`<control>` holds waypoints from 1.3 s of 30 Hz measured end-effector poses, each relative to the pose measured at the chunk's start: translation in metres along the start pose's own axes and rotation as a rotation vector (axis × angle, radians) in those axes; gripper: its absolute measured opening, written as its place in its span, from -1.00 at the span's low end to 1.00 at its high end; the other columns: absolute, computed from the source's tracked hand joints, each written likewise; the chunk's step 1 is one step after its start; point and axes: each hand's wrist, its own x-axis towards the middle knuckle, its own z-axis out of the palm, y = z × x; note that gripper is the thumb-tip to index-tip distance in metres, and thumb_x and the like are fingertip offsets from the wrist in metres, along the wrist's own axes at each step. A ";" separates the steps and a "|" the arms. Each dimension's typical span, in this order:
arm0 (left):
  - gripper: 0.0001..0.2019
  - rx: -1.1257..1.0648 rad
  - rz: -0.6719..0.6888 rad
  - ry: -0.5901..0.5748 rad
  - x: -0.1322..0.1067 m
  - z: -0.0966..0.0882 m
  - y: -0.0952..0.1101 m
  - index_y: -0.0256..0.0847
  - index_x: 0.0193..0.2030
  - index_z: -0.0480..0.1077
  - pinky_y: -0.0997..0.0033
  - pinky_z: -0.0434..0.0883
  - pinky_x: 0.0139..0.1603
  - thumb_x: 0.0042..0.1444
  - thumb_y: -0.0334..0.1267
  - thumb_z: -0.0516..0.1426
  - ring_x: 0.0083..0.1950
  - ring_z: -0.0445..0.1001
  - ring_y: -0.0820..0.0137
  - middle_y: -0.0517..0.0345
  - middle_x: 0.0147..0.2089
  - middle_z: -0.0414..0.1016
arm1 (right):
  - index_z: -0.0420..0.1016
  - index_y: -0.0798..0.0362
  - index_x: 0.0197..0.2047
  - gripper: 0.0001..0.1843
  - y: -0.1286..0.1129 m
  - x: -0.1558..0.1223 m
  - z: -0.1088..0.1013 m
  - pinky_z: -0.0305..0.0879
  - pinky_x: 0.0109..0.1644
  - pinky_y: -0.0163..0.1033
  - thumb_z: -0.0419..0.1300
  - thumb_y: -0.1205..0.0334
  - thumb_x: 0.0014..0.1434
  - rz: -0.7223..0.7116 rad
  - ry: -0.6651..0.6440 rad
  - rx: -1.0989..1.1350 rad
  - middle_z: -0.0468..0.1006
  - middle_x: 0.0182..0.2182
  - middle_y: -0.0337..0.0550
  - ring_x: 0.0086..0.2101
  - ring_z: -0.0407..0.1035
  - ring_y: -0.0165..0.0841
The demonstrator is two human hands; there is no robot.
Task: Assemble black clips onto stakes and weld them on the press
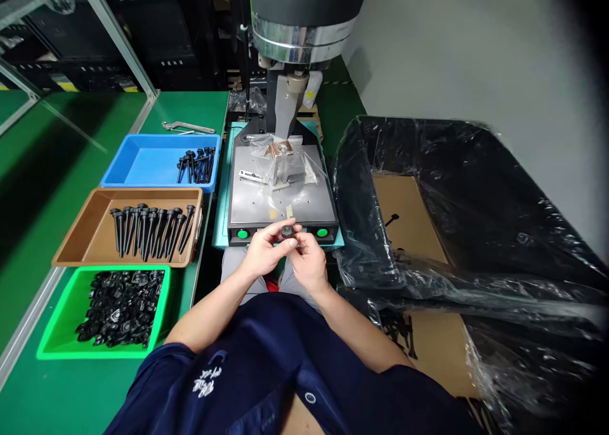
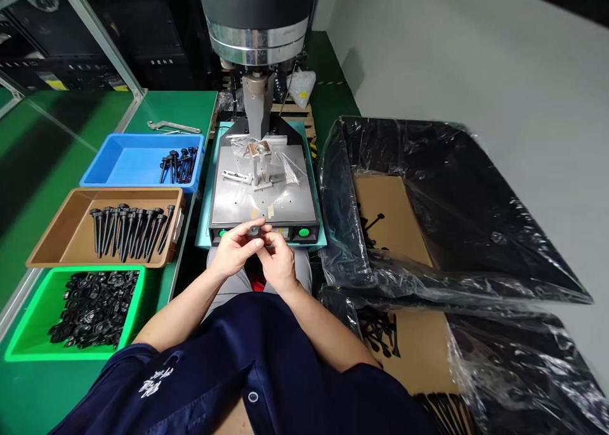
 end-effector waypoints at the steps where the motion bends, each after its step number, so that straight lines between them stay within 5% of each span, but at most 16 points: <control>1: -0.52 0.023 0.016 0.007 -0.001 0.000 -0.001 -0.18 0.14 0.47 0.21 0.47 0.07 0.07 -0.14 0.33 -0.01 0.55 0.26 -0.06 0.04 0.60 | 0.43 -0.01 -0.18 -0.75 0.001 0.001 0.000 0.45 -0.17 -0.16 0.26 0.00 0.23 -0.021 0.015 -0.023 0.62 -0.27 -0.12 -0.29 0.53 -0.28; 6: -0.64 0.142 0.131 0.038 -0.002 0.000 0.000 -0.20 0.03 0.51 0.23 0.47 0.06 0.10 -0.16 0.31 -0.02 0.53 0.27 -0.04 0.00 0.58 | 0.42 -0.03 -0.19 -0.79 0.008 0.005 -0.001 0.46 -0.16 -0.14 0.27 0.05 0.21 -0.110 0.058 -0.091 0.60 -0.29 -0.15 -0.29 0.53 -0.27; 11: -0.67 0.334 0.316 0.008 0.002 -0.006 0.006 -0.11 0.04 0.53 0.13 0.40 0.19 0.12 -0.19 0.30 0.13 0.48 0.22 -0.02 0.06 0.54 | 0.44 -0.04 -0.05 -0.70 0.010 0.016 -0.014 0.45 0.05 -0.04 0.28 0.04 0.20 -0.167 -0.056 0.095 0.57 -0.07 -0.04 -0.07 0.50 -0.19; 14: -0.63 0.483 0.361 0.039 0.004 -0.009 0.003 -0.07 0.11 0.51 0.08 0.40 0.20 0.15 -0.18 0.28 0.17 0.45 0.19 -0.04 0.13 0.50 | 0.37 -0.04 0.13 -0.56 0.007 0.020 -0.026 0.45 0.10 -0.01 0.23 -0.03 0.25 -0.130 -0.164 0.300 0.53 0.05 0.02 0.04 0.46 -0.17; 18: -0.64 0.579 0.378 0.060 0.005 -0.001 -0.013 -0.05 0.12 0.51 0.03 0.41 0.19 0.17 -0.16 0.25 0.16 0.45 0.16 -0.07 0.15 0.48 | 0.39 -0.03 0.15 -0.48 0.009 0.018 -0.028 0.42 0.13 -0.01 0.32 0.01 0.17 -0.027 -0.179 0.300 0.53 0.08 0.03 0.06 0.45 -0.16; 24: -0.56 0.536 0.177 0.056 0.008 0.004 -0.037 -0.07 0.10 0.52 0.06 0.40 0.20 0.03 -0.20 0.35 0.16 0.46 0.15 -0.06 0.18 0.47 | 0.50 0.01 -0.02 -0.64 0.025 0.017 -0.025 0.48 -0.06 -0.08 0.30 0.02 0.17 0.159 0.026 0.363 0.63 -0.15 -0.04 -0.15 0.53 -0.22; 27: -0.61 0.368 -0.055 0.275 0.016 -0.012 -0.052 -0.18 0.00 0.54 0.09 0.41 0.17 -0.01 -0.27 0.35 0.05 0.51 0.20 -0.06 0.03 0.54 | 0.49 0.02 -0.11 -0.64 0.033 0.021 -0.033 0.47 -0.27 -0.16 0.34 0.01 0.08 0.292 0.103 0.469 0.62 -0.32 -0.13 -0.32 0.52 -0.27; 31: -0.72 -0.045 -0.330 0.590 0.039 -0.044 -0.064 -0.28 -0.16 0.51 0.14 0.42 0.14 -0.06 -0.35 0.35 -0.14 0.53 0.35 0.05 -0.20 0.55 | 0.47 0.03 -0.18 -0.60 0.039 0.023 -0.036 0.44 -0.36 -0.20 0.40 0.01 -0.03 0.479 0.054 0.548 0.58 -0.42 -0.20 -0.42 0.49 -0.32; 39: -0.76 -0.402 -0.377 0.643 0.073 -0.065 -0.058 -0.25 -0.26 0.48 0.27 0.42 0.09 -0.09 -0.35 0.37 -0.11 0.55 0.35 0.04 -0.24 0.55 | 0.47 0.02 -0.19 -0.61 0.039 0.013 -0.022 0.40 -0.38 -0.24 0.39 -0.01 0.00 0.519 -0.100 0.588 0.56 -0.42 -0.21 -0.45 0.45 -0.37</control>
